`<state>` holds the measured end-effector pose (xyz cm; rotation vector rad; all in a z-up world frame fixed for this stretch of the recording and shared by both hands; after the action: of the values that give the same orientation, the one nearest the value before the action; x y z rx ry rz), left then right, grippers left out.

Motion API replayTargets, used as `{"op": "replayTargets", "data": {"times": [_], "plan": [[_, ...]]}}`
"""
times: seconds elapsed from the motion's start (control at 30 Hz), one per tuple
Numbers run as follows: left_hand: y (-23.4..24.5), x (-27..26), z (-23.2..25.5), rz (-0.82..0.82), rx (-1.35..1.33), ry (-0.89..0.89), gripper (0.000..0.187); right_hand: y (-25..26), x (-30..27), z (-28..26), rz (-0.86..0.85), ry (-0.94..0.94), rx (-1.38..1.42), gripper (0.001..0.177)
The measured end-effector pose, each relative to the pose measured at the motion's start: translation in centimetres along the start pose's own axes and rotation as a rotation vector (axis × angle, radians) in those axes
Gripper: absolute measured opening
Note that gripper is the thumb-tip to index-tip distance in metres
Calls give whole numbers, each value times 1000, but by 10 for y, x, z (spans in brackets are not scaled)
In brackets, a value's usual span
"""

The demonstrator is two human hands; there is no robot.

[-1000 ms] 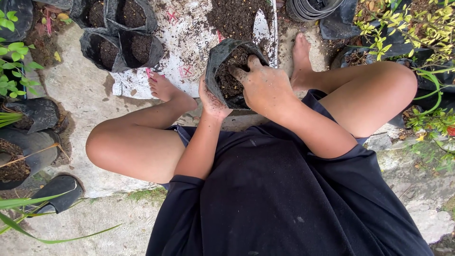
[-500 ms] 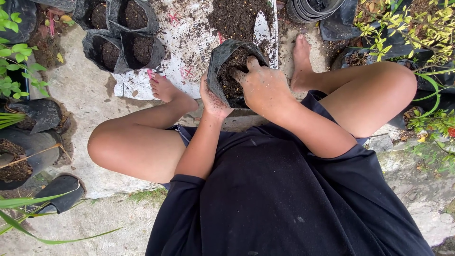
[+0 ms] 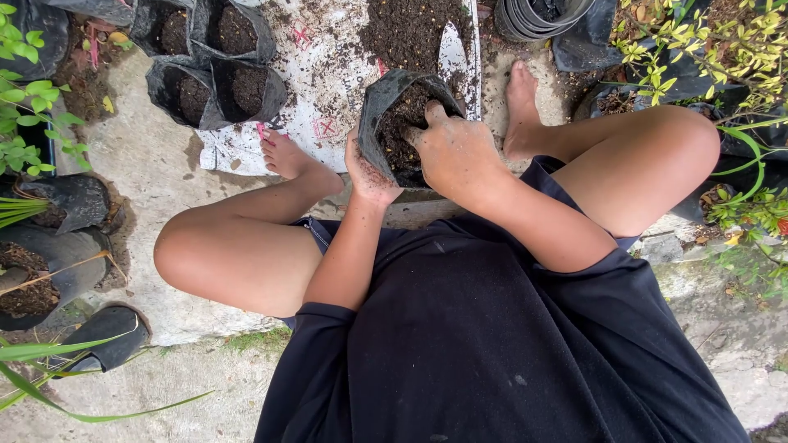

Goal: The person fills a black plastic planting bag with soil from a bag on the ground using a small hand trowel, occasionally pressing the soil down by hand.

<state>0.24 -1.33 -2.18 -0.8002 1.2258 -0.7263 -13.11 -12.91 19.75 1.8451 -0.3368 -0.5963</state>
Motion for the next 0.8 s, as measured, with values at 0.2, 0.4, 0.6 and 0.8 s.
{"op": "replayTargets", "data": {"times": [0.2, 0.4, 0.6, 0.8], "plan": [[11, 3, -1, 40, -1, 6, 73, 11, -6, -5, 20, -23, -59, 21], [-8, -9, -1, 47, -23, 13, 73, 17, -8, -8, -34, -62, -24, 19], [-24, -12, -1, 47, -27, 31, 72, 17, -17, -8, 34, -34, -46, 16], [-41, -19, -6, 67, -6, 14, 73, 5, -19, -1, 32, -39, -21, 16]]}}
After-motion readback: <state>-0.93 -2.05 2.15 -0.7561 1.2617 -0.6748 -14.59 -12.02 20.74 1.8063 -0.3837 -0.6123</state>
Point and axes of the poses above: each hand's wrist, its own x-axis towards the middle knuckle, its own y-axis out of the back of the hand, z = x × y, the point moved 2 cm from there along x, towards the middle knuckle, and after that the axes turned 4 degrees about -y, right-handed, at the moved point
